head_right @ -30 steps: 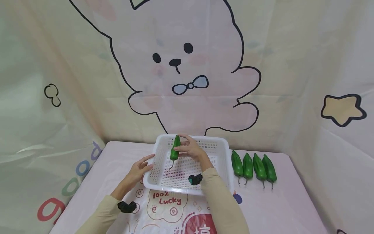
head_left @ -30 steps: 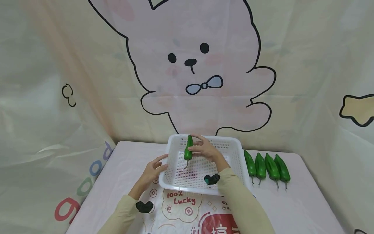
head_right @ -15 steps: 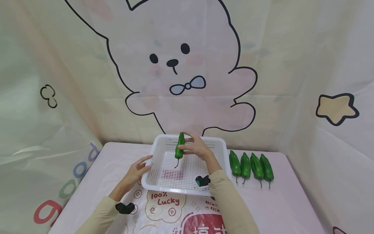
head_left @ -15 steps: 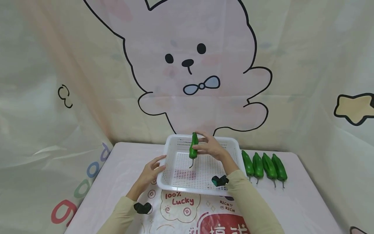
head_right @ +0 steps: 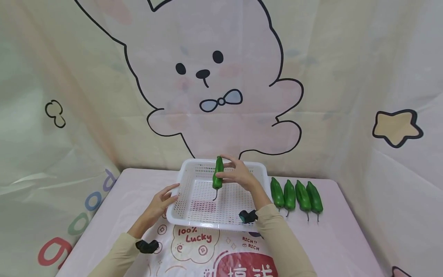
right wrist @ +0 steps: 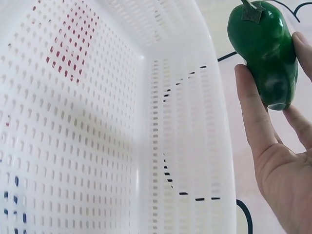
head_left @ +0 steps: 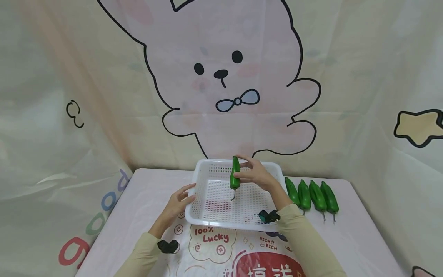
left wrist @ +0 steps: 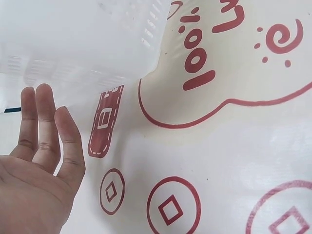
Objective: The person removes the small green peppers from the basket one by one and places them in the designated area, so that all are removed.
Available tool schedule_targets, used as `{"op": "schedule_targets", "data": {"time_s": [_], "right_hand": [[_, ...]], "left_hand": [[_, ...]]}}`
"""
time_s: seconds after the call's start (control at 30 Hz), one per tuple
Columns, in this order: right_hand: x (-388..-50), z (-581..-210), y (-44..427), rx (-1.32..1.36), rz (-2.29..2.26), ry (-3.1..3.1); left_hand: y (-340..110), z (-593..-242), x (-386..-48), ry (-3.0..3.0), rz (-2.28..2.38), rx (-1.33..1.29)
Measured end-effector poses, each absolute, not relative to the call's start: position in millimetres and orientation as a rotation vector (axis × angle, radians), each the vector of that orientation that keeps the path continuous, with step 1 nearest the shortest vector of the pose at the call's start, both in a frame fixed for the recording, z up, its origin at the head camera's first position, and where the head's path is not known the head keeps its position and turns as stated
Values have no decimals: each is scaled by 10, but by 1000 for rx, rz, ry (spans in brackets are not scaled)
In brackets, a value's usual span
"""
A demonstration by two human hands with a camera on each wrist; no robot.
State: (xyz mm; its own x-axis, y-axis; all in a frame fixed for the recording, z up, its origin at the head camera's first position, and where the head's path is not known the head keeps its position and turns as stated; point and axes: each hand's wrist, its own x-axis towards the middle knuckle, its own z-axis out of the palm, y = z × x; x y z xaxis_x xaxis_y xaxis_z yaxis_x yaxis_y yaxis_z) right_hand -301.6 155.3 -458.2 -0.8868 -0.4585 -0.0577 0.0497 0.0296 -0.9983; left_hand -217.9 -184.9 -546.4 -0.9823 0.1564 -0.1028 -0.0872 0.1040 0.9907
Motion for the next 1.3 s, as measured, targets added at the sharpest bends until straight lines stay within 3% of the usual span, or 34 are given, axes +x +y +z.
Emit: {"op": "schedule_targets", "data": {"time_s": [0.7, 1.3], "right_hand": [[-2717, -4369, 2400, -407, -1933, 2061], [-2324, -4564, 3198, -316, -1746, 2404]], "left_hand": [[-1850, -5448, -2182, 2182, 1976, 67], [-1851, -5446, -2169, 2172, 1989, 57]]}}
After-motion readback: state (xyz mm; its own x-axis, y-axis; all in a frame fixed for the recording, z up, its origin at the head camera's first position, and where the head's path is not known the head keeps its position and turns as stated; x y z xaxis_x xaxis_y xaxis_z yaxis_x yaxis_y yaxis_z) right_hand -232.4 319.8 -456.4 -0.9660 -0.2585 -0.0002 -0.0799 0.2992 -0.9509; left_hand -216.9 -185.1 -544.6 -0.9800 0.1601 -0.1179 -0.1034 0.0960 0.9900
